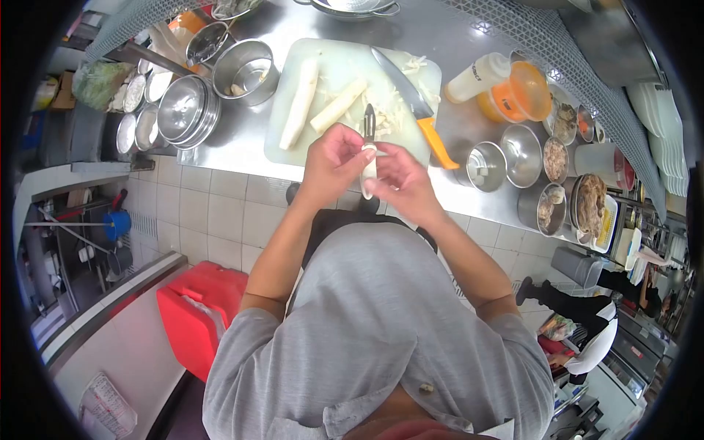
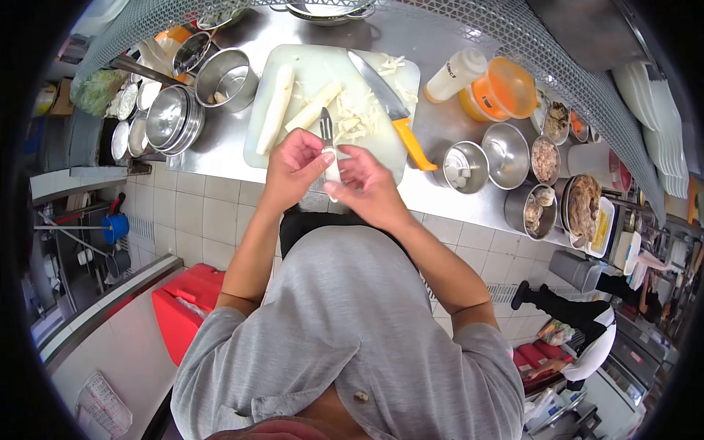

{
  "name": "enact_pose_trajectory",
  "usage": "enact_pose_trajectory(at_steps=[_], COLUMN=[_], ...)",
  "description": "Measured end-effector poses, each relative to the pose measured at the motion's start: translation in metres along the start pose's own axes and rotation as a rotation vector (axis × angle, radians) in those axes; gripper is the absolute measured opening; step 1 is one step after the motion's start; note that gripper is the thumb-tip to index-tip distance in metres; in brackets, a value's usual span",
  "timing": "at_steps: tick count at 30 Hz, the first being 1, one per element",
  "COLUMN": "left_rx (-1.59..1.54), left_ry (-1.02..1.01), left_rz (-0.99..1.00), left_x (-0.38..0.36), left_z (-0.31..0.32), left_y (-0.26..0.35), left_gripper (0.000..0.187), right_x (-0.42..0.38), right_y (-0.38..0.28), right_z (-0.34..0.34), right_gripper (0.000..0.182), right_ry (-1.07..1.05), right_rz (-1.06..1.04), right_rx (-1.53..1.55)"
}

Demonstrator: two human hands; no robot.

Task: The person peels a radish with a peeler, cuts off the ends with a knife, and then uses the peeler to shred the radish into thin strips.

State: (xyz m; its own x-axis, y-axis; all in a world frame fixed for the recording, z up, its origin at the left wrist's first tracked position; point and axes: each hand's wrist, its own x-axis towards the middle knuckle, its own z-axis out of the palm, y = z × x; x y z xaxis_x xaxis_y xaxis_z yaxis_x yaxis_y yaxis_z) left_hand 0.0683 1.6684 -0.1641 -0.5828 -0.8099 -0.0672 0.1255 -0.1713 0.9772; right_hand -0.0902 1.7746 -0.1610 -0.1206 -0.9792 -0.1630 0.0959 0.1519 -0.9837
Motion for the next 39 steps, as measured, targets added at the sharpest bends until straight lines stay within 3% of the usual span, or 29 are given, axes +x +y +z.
enact_pose_trajectory(at_steps=[6, 7, 10, 13, 16, 19, 23, 26, 29, 32, 37, 39], left_rx=[0.261, 0.293, 0.551, 0.897, 1.191, 1.404, 1.511, 1.54, 1.555, 1.369, 0.253, -0.062], left_ry=[-0.03, -0.031, 0.07, 0.141, 0.111, 0.09, -0.049, -0.066, -0.075, -0.066, -0.034, -0.029], left_rz=[0.027, 0.042, 0.04, 0.264, 0.261, 0.164, -0.076, -0.044, -0.053, -0.133, -0.398, -0.438], left_x=[0.013, 0.016, 0.03, 0.053, 0.075, 0.088, 0.104, 0.11, 0.113, 0.111, 0.081, 0.063], left_z=[-0.003, -0.01, -0.035, -0.055, -0.062, -0.058, -0.051, -0.05, -0.05, -0.054, -0.049, -0.043], left_y=[-0.009, -0.01, -0.005, -0.013, -0.035, -0.05, -0.049, -0.06, -0.066, -0.065, -0.044, -0.037], left_gripper=[0.021, 0.022, 0.03, 0.036, 0.046, 0.048, 0.057, 0.056, 0.04, 0.037, 0.042, 0.042], right_x=[0.003, 0.003, -0.001, -0.001, -0.003, -0.002, -0.005, -0.008, -0.01, -0.011, -0.012, -0.009], right_y=[0.019, 0.016, -0.002, -0.007, -0.019, -0.02, -0.026, -0.031, -0.032, -0.036, -0.04, -0.041], right_z=[0.007, 0.001, -0.016, -0.022, -0.025, -0.033, -0.044, -0.046, -0.048, -0.05, -0.051, -0.05], right_gripper=[0.04, 0.039, 0.036, 0.034, 0.028, 0.028, 0.032, 0.037, 0.043, 0.046, 0.045, 0.044], right_ry=[0.112, 0.104, 0.105, 0.126, 0.108, 0.033, -0.092, -0.122, -0.133, -0.146, -0.188, -0.1], right_rz=[-0.027, 0.043, 0.221, 0.203, 0.133, 0.267, 0.302, 0.292, 0.288, 0.306, 0.312, 0.274], right_rx=[-0.079, -0.056, -0.047, -0.077, -0.277, 0.104, 0.329, 0.424, 0.474, 0.527, 0.606, 0.301])
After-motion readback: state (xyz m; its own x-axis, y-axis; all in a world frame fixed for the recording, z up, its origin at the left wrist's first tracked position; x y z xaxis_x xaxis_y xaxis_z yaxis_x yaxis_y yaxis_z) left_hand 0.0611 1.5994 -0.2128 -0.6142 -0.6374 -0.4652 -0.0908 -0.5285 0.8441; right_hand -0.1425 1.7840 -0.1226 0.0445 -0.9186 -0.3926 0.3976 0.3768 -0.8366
